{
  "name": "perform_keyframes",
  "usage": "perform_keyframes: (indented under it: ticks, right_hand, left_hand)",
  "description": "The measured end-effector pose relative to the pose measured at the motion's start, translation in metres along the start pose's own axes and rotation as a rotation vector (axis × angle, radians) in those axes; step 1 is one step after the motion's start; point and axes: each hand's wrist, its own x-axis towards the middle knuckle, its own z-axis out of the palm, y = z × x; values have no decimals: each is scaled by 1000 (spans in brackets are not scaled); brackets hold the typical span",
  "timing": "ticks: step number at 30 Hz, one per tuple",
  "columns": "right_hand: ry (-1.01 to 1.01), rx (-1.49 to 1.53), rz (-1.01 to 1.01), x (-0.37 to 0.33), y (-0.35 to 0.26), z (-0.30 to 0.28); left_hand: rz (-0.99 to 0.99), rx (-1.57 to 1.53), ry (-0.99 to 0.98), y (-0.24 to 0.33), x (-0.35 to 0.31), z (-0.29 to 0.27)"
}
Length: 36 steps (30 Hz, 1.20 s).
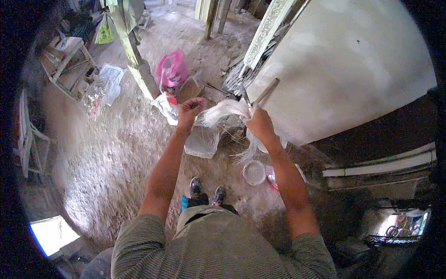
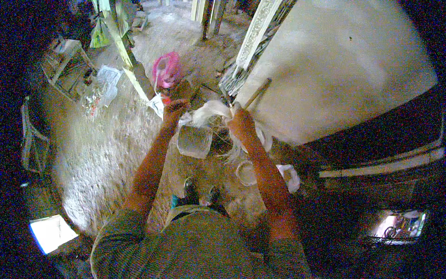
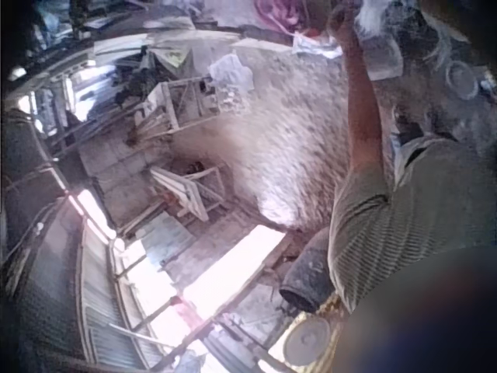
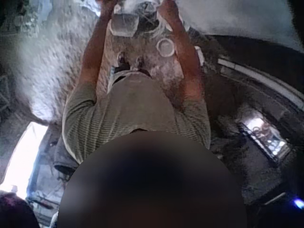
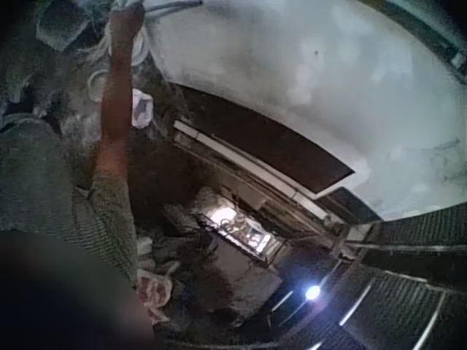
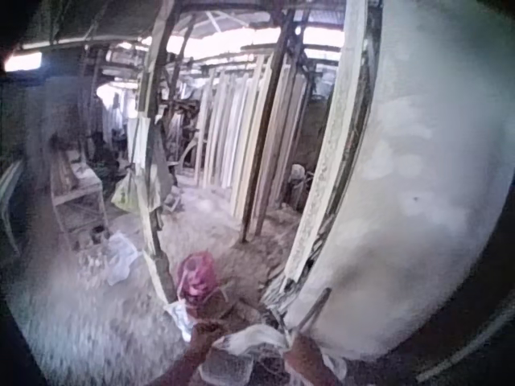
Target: The person repeatedly pulls white bristles from a plastic bag, rinses them in a bucket of water, and places them into a container. The person then walks to a workbench and continues rinsing the bristles in the bucket.
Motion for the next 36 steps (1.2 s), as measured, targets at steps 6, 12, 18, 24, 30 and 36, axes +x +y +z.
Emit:
perform_keyframes:
  ticks: [6, 12, 18, 24, 30, 36]
  right_hand:
    - [-78, 69, -109, 9, -5, -24]
    - [-75, 134, -155, 20, -2, -47]
    - [489, 782, -53, 9, 16, -99]
    - [185, 259, -13, -71, 16, -105]
    - [-83, -59, 25, -48, 17, -16]
    - [-49, -85, 15, -7, 121, 90]
  left_hand:
    - [614, 668, -321, 48, -1, 60]
    - [521, 943, -644, 44, 41, 95]
    - [526, 816, -629, 39, 58, 61]
    - [473, 1372, -551, 68, 62, 34]
    - [517, 1347, -665, 87, 69, 38]
    - [478, 1611, -729, 70, 83, 23]
